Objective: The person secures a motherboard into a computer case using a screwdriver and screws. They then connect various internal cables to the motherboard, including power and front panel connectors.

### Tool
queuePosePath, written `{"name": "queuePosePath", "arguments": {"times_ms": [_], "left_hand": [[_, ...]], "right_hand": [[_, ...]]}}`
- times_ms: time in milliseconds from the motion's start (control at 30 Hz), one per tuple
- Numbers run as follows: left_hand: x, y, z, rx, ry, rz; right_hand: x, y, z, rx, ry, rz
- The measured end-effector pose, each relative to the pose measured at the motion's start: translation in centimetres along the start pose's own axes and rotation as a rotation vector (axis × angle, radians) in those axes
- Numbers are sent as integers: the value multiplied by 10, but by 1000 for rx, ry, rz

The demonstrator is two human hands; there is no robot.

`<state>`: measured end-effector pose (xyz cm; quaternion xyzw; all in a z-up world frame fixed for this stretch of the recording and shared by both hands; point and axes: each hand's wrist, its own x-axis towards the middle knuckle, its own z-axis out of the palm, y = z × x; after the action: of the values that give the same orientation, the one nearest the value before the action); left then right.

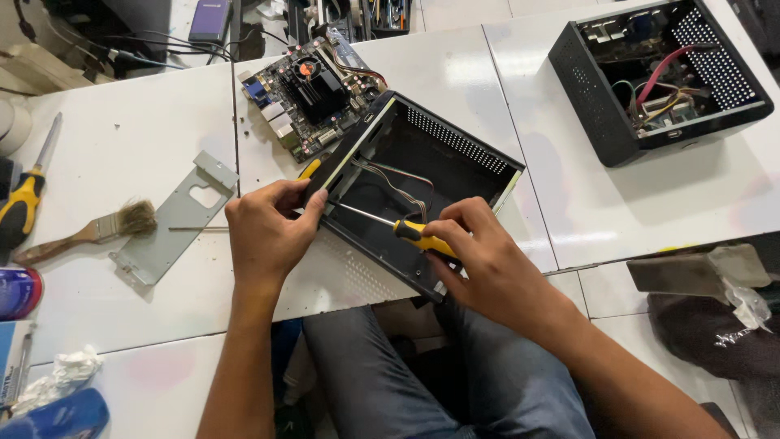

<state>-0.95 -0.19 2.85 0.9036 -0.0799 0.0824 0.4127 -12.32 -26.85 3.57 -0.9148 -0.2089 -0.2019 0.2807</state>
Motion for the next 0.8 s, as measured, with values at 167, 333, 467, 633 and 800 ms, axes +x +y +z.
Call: {"name": "queuePosePath", "arguments": {"times_ms": [167, 333, 467, 633, 800], "left_hand": [[-2, -1, 2, -50, 0, 18], [-7, -1, 3, -56, -1, 30], [-7, -1, 4, -51, 8, 29], [-10, 0, 4, -88, 18, 35], [-11, -3, 6, -117, 19, 41]], "right_hand": [[-10, 3, 15, 13, 156, 25], [-22, -4, 24, -120, 164, 39], [-20, -7, 10, 3, 65, 16], [-26, -5, 2, 76, 2, 13], [-30, -5, 9, -38, 36, -64]]}}
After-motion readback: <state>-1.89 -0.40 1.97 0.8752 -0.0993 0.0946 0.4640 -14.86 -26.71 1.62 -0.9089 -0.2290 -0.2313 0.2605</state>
